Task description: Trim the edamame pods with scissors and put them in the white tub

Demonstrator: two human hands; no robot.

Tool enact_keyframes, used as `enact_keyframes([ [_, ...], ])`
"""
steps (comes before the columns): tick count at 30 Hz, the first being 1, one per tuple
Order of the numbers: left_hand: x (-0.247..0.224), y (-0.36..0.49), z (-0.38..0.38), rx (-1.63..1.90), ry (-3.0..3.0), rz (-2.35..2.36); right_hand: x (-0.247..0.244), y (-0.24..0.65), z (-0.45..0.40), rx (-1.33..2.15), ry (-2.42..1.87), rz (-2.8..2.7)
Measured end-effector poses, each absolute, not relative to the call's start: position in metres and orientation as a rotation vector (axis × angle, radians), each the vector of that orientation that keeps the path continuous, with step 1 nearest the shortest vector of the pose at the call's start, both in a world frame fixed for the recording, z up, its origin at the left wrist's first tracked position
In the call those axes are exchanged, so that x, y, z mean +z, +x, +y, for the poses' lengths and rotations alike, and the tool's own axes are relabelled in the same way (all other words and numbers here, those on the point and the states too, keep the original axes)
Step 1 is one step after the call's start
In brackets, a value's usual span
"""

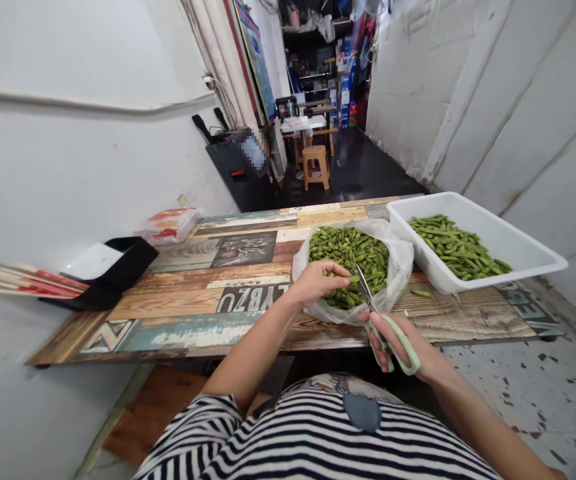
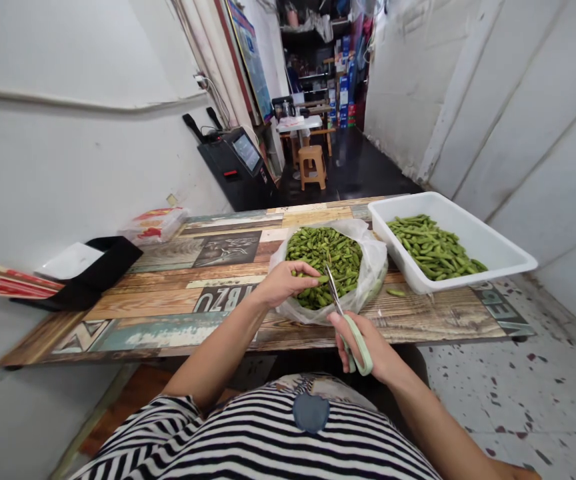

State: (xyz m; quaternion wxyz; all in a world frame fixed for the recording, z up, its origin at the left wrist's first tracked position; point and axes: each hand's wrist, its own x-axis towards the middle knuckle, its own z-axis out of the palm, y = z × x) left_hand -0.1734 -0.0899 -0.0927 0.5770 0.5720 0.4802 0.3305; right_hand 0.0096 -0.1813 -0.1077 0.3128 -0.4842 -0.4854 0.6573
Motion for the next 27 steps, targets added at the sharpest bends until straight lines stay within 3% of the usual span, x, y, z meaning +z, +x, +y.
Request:
enact_keyframes([
  [11,-0.093,-0.198,-0.069,0.899,0.753,0.792,-0.121,0.015,-0.181,1.755,-1.261,-1.165],
  [22,-0.096,-0.164,-0.092,0.393,1.996,1.395,-0.117,0.017,-0.186,1.757,-1.263,-1.138],
  [27,-0.097,-0.157,-0.093,0.576,1.878,1.268,-0.115,0.02,-0.188,1.735,-1.272,-1.115],
])
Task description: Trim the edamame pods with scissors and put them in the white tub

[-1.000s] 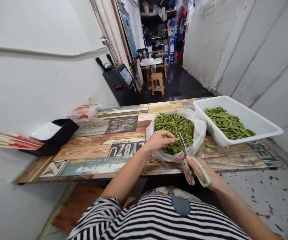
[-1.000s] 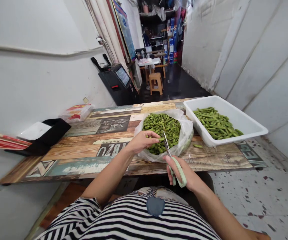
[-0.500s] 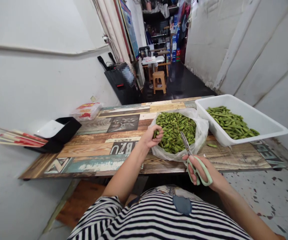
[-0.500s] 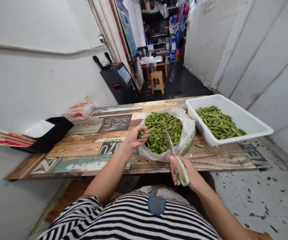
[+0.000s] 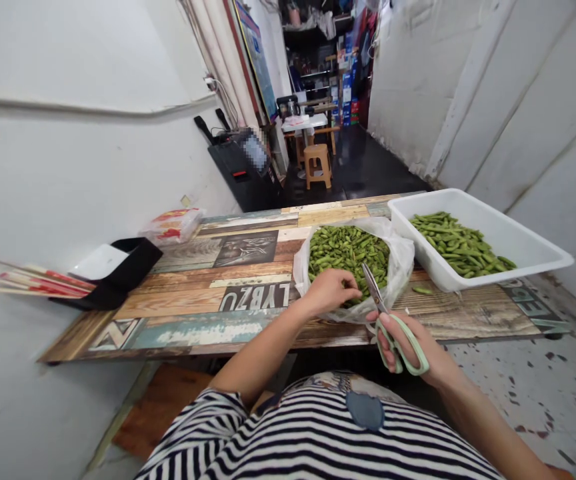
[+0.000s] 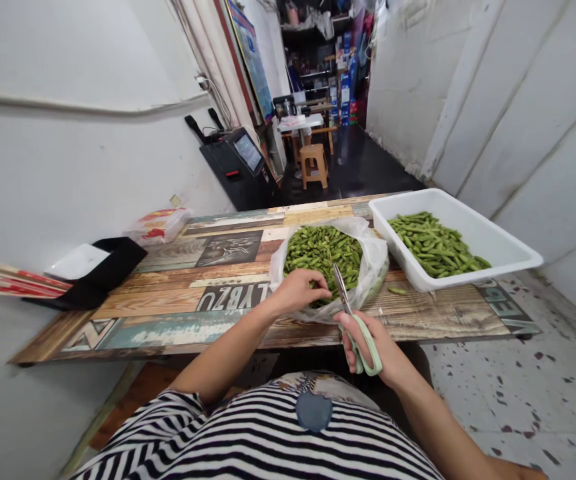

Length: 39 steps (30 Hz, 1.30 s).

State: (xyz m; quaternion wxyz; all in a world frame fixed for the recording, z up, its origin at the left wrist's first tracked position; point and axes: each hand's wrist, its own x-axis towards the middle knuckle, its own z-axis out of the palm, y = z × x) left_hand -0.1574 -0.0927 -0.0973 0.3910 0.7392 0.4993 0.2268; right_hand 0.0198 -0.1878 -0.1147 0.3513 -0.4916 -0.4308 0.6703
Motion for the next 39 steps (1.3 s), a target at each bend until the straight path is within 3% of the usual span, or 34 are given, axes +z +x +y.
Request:
enact_keyframes([
  [13,-0.105,-0.161,-0.084,1.243,1.062,1.156,-0.114,0.014,-0.189,1.791,-1.249,-1.248],
  [39,-0.095,-0.172,-0.092,0.705,1.436,1.211,-0.106,0.025,-0.18,1.56,-1.383,-1.616],
])
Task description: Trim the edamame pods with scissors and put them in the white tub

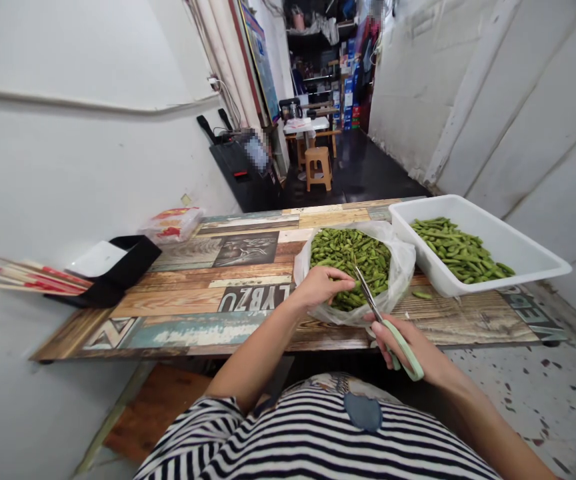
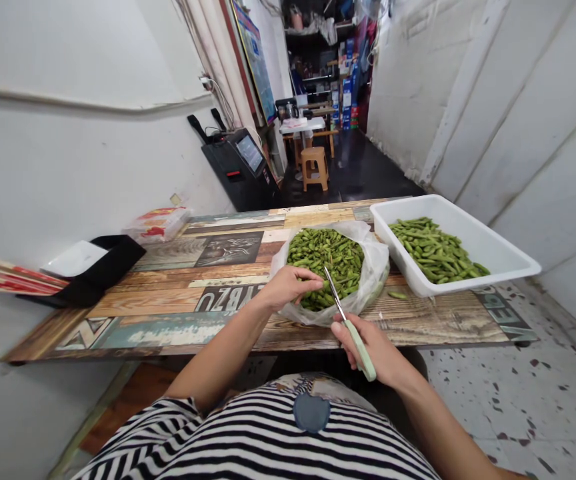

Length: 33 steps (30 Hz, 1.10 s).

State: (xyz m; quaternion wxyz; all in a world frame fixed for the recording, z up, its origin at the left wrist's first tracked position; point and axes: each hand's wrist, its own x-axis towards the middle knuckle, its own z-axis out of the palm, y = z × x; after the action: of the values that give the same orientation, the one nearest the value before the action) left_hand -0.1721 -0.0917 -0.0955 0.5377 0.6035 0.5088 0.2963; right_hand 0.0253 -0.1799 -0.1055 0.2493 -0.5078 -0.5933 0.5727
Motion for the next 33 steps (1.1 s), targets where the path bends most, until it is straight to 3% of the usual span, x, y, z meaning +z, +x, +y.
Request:
enact_keyframes([
  [14,-0.084,-0.175,-0.091,0.601,1.513,1.191,-0.101,0.036,-0.181,1.383,-1.381,-1.757],
  [33,-0.101,-0.164,-0.084,0.823,0.837,0.802,-0.114,0.022,-0.193,1.745,-1.211,-1.242],
])
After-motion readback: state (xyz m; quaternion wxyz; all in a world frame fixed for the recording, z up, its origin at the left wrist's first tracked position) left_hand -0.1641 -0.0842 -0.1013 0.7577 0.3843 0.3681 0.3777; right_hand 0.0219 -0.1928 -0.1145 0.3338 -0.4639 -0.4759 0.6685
